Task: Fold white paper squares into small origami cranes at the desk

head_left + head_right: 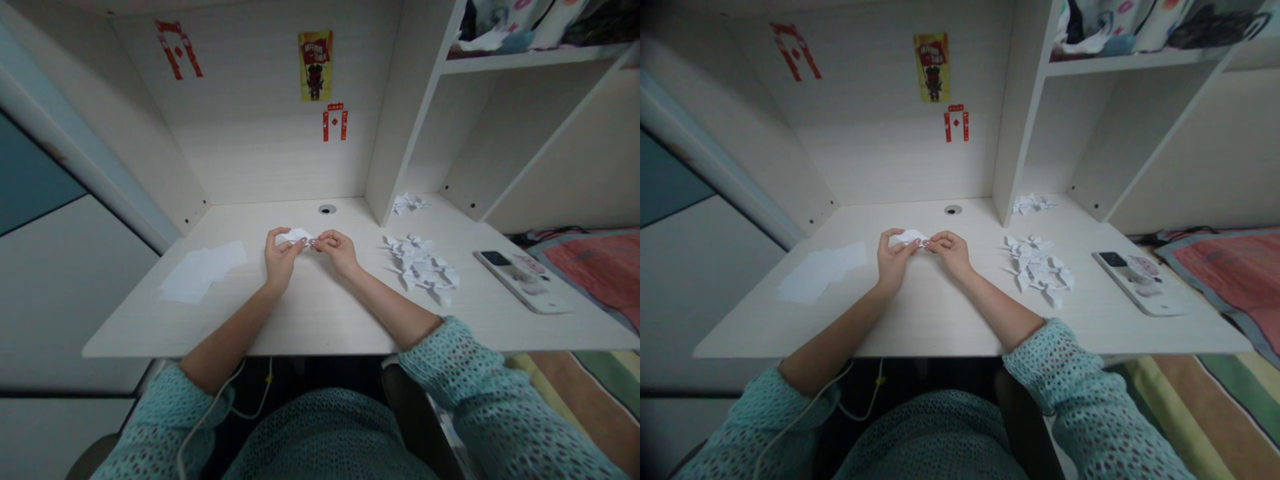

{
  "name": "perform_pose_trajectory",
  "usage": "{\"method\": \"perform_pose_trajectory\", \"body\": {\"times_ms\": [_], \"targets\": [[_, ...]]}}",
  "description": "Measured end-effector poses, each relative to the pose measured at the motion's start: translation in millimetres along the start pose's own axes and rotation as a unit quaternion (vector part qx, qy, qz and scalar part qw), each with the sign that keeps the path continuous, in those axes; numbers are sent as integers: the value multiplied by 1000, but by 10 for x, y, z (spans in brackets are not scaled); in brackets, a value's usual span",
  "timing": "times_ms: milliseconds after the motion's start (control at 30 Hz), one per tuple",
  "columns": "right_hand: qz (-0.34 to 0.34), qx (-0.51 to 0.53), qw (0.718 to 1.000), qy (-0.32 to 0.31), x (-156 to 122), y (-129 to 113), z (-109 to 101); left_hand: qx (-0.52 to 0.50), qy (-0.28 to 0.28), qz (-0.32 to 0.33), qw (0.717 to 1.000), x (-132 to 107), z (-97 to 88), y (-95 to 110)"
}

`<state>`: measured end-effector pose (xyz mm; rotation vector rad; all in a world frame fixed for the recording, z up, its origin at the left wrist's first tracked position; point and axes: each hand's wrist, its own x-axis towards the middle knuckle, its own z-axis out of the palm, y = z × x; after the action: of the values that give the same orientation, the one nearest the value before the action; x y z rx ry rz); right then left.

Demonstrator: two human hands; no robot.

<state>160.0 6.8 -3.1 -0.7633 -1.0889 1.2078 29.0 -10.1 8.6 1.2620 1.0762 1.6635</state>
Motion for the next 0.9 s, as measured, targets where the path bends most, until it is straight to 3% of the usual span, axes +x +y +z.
{"method": "perform_pose_trajectory", "body": {"times_ms": [467, 700, 900], "targets": [[23, -8, 1000, 12, 2, 65, 0, 15, 0, 40, 999, -13, -49, 40], [58, -17, 998, -22, -3, 55, -50, 27, -35, 54, 998, -14, -77, -11], [25, -57, 998, -11, 27, 95, -62, 43, -9, 35, 998, 18, -97, -61]]}}
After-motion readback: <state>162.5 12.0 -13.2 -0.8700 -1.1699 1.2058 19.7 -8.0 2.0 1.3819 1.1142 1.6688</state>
